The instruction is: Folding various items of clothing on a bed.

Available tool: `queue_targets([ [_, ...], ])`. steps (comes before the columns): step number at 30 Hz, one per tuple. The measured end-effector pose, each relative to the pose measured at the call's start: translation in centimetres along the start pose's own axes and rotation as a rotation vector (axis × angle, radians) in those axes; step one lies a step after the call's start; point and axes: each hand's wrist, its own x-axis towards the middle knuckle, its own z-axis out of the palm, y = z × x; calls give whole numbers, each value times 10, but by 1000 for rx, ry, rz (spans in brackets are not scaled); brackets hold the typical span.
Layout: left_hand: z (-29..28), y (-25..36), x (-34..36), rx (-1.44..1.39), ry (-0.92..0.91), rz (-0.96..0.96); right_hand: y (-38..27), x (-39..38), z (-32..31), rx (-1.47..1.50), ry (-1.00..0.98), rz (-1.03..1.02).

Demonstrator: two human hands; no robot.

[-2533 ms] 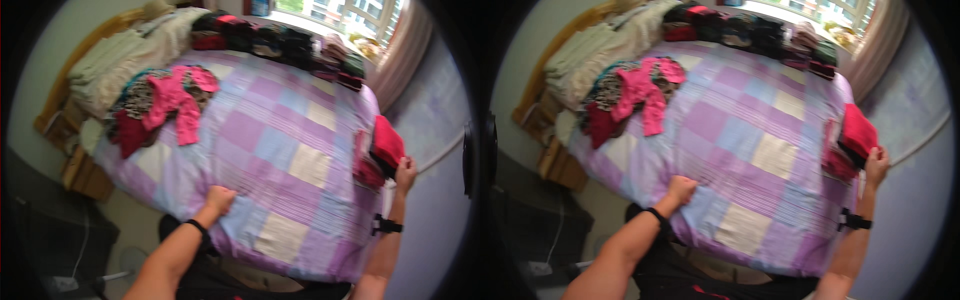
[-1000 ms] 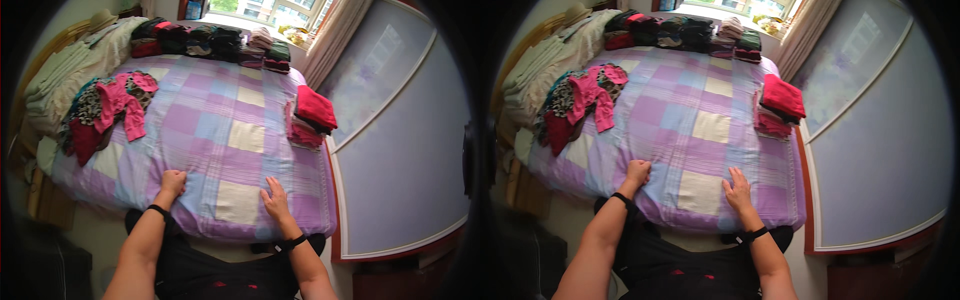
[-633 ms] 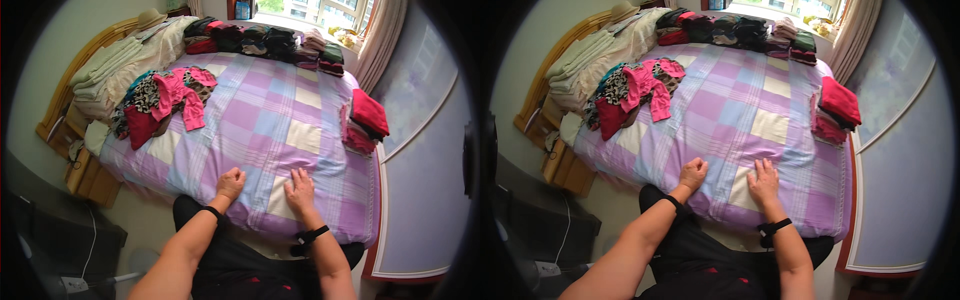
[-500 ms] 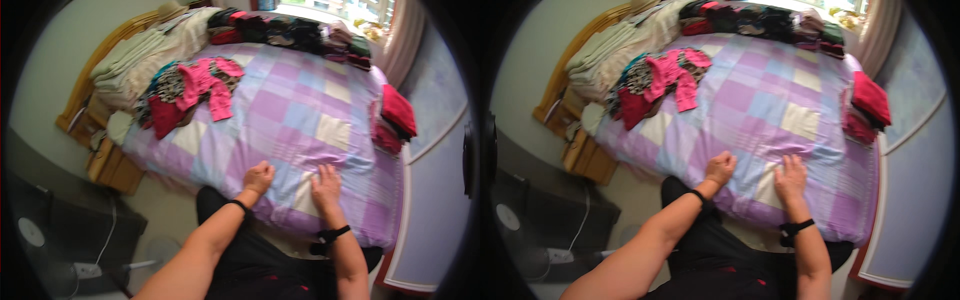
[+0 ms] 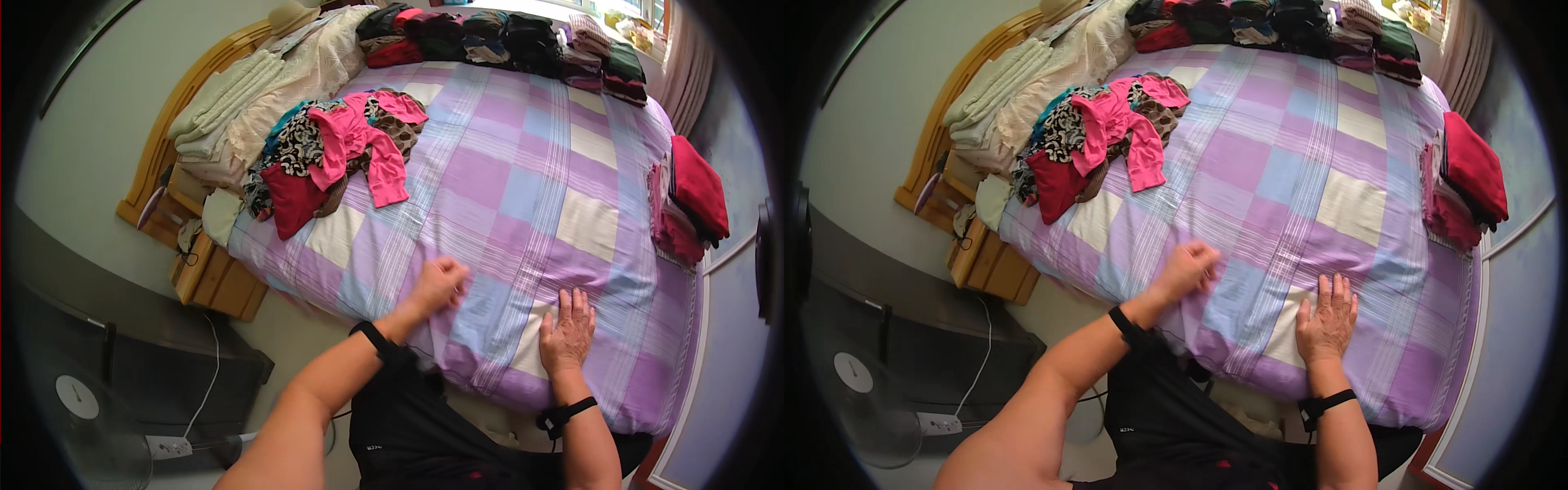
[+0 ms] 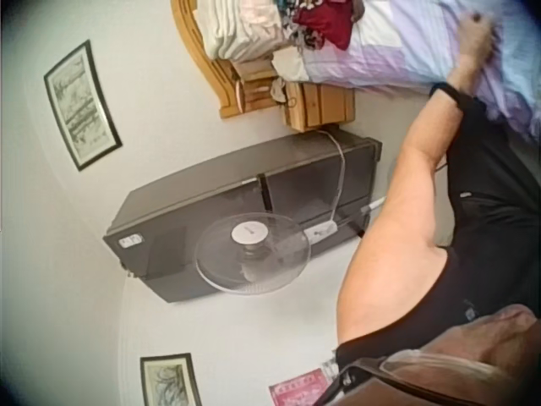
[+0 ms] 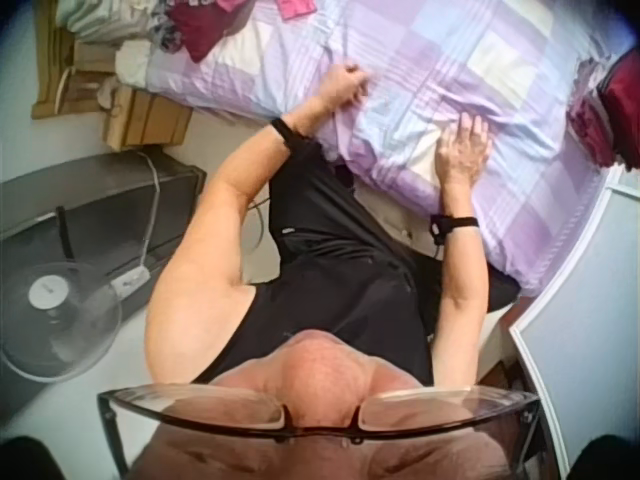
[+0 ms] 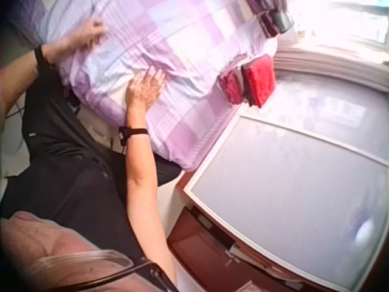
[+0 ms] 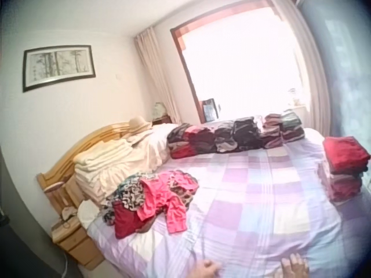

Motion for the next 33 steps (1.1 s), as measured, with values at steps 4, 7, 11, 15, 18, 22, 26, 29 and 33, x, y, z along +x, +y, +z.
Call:
queue_targets([
  [4, -106, 13, 84, 444, 670, 558, -2, 4, 1, 1, 10, -11],
  [7, -181, 55, 117, 1035, 941, 596, 5, 3, -2, -31, -8, 23],
  [11, -272, 60, 128, 1069, 823, 161, 6, 3, 5, 1, -28, 21],
  [15, -281, 65, 127, 1133, 939, 255, 3, 6, 3, 20, 3, 8],
  [18, -232, 69, 116, 771, 707, 619, 5, 5, 3, 27, 20, 8],
  [22, -52, 68, 27, 211, 50, 652, 15, -2, 2, 26, 9, 43],
  [26, 86, 52, -102, 85, -640, 431, 7, 2, 3, 82, 60, 20],
  [29, 139, 19, -140, 52, -935, 418, 14, 3, 22, 83, 119, -15],
  [33, 146, -41, -130, 265, -945, 231, 18, -1, 11, 116, 102, -20],
])
